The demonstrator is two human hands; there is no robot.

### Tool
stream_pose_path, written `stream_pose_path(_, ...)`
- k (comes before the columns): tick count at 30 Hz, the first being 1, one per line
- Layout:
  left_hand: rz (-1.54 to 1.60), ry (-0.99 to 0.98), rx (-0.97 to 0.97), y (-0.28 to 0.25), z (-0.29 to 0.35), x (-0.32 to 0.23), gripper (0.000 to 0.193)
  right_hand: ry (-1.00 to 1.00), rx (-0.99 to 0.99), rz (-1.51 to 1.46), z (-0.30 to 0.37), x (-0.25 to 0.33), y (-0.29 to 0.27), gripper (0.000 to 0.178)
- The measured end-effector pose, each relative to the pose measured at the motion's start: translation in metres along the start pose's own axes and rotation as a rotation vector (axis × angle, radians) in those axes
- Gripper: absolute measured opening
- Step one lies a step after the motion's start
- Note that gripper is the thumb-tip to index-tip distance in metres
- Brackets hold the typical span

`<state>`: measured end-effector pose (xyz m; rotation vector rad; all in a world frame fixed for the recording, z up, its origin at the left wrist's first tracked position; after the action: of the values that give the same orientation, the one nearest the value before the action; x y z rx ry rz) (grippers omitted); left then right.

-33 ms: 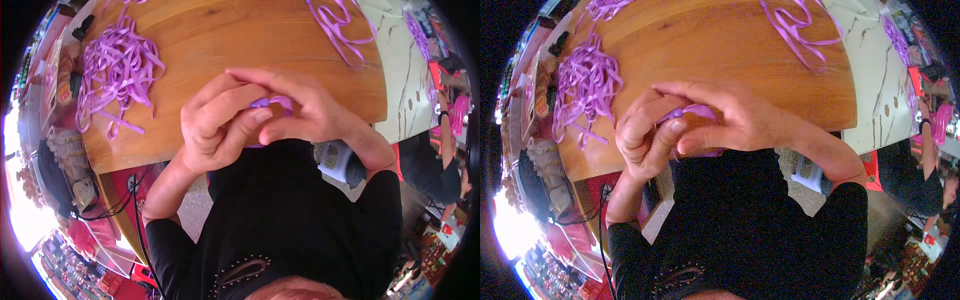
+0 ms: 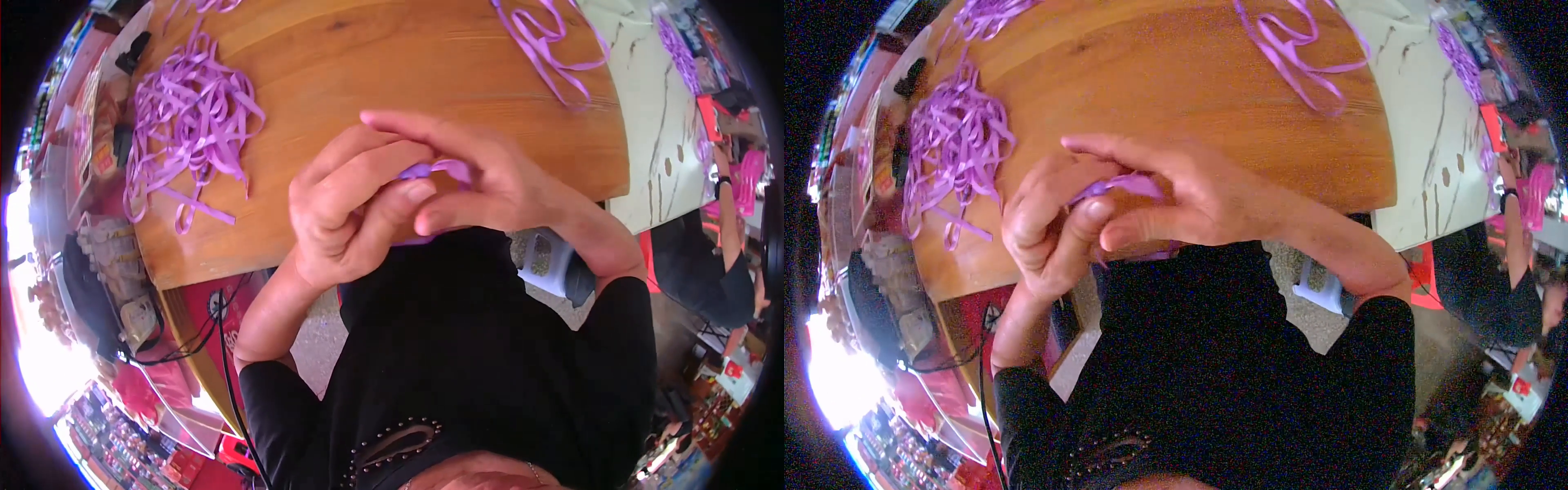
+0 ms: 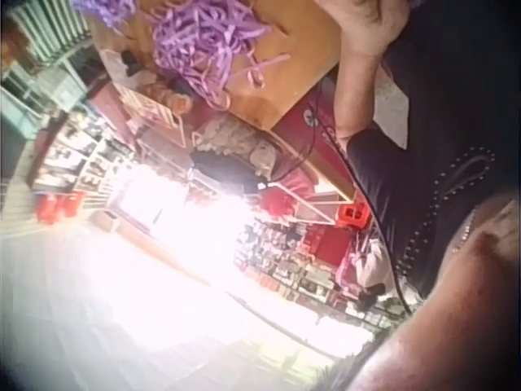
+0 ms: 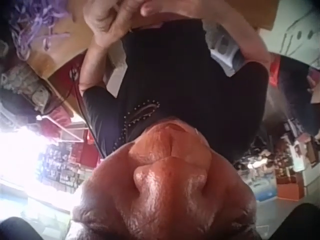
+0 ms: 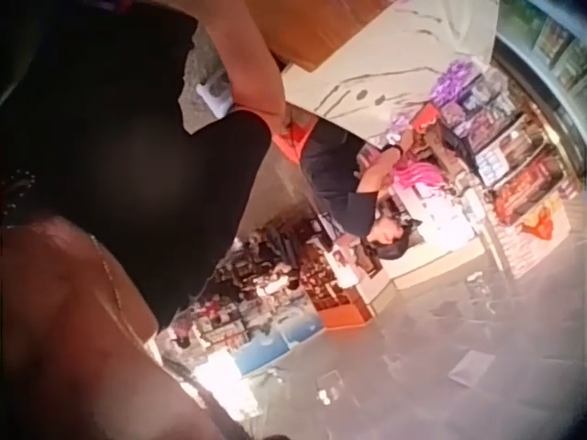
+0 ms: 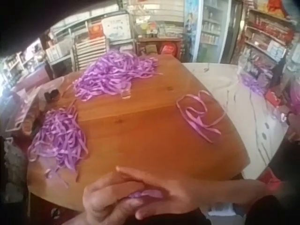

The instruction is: The person ties knots in purple ribbons by hand, handling them one at a time. After each knot is formed, the person pulls the ribbon taut and places it onto a pile on the wooden table.

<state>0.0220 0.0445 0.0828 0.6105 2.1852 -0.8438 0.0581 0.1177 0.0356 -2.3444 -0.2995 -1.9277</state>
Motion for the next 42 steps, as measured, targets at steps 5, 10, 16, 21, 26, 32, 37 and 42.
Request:
stream_pose_path(5,-0.002,-0.014,-0.023,-0.006,0.000,-0.012,0.021,-0.085,-0.045,-0.181,-0.003,-0.025,0.000,0.063)
stream_pose_path(10,0.063,-0.001,-0.077,-0.004,-0.009,-0.018,0.018,0.058,0.125,-0.246,0.008,-0.015,0.023,0.036)
stream_pose_path(16,0.419,-0.371,-0.382,-0.019,-0.007,0.038,0.007,0.208,-0.015,-0.299,0.030,-0.014,0.000,0.019)
stream_pose_path(21,0.536,-0.410,-0.394,-0.006,-0.019,0.045,0.010,0.198,-0.254,-0.151,0.035,-0.018,-0.043,0.017)
stream_pose_path(26,0.421,-0.362,-0.343,0.001,-0.044,0.052,0.019,0.062,-0.399,0.017,0.057,0.019,-0.101,0.017)
stream_pose_path(32,0.301,-0.294,-0.345,0.019,-0.050,0.071,0.027,-0.219,-0.772,0.703,0.067,0.054,-0.216,0.017)
stream_pose_path(37,-0.318,-0.217,-0.154,0.040,-0.044,0.073,0.027,0.026,-0.714,1.730,0.047,0.019,-0.230,0.019)
stream_pose_path(42,-0.387,-0.185,-0.082,0.056,-0.044,0.078,0.022,-0.220,-0.697,1.758,0.057,0.012,-0.207,0.020)
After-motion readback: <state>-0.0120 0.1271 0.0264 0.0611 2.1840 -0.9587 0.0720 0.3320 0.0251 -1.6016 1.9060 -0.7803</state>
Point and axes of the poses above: each hand's wrist, its own z-axis away from the middle knuckle, its own y-axis out of the palm, x = y × z, the point moved 10 cm from there along -z, towards the middle knuckle, and after that the axes turned 5 degrees about -y, right-handed, at the moved point
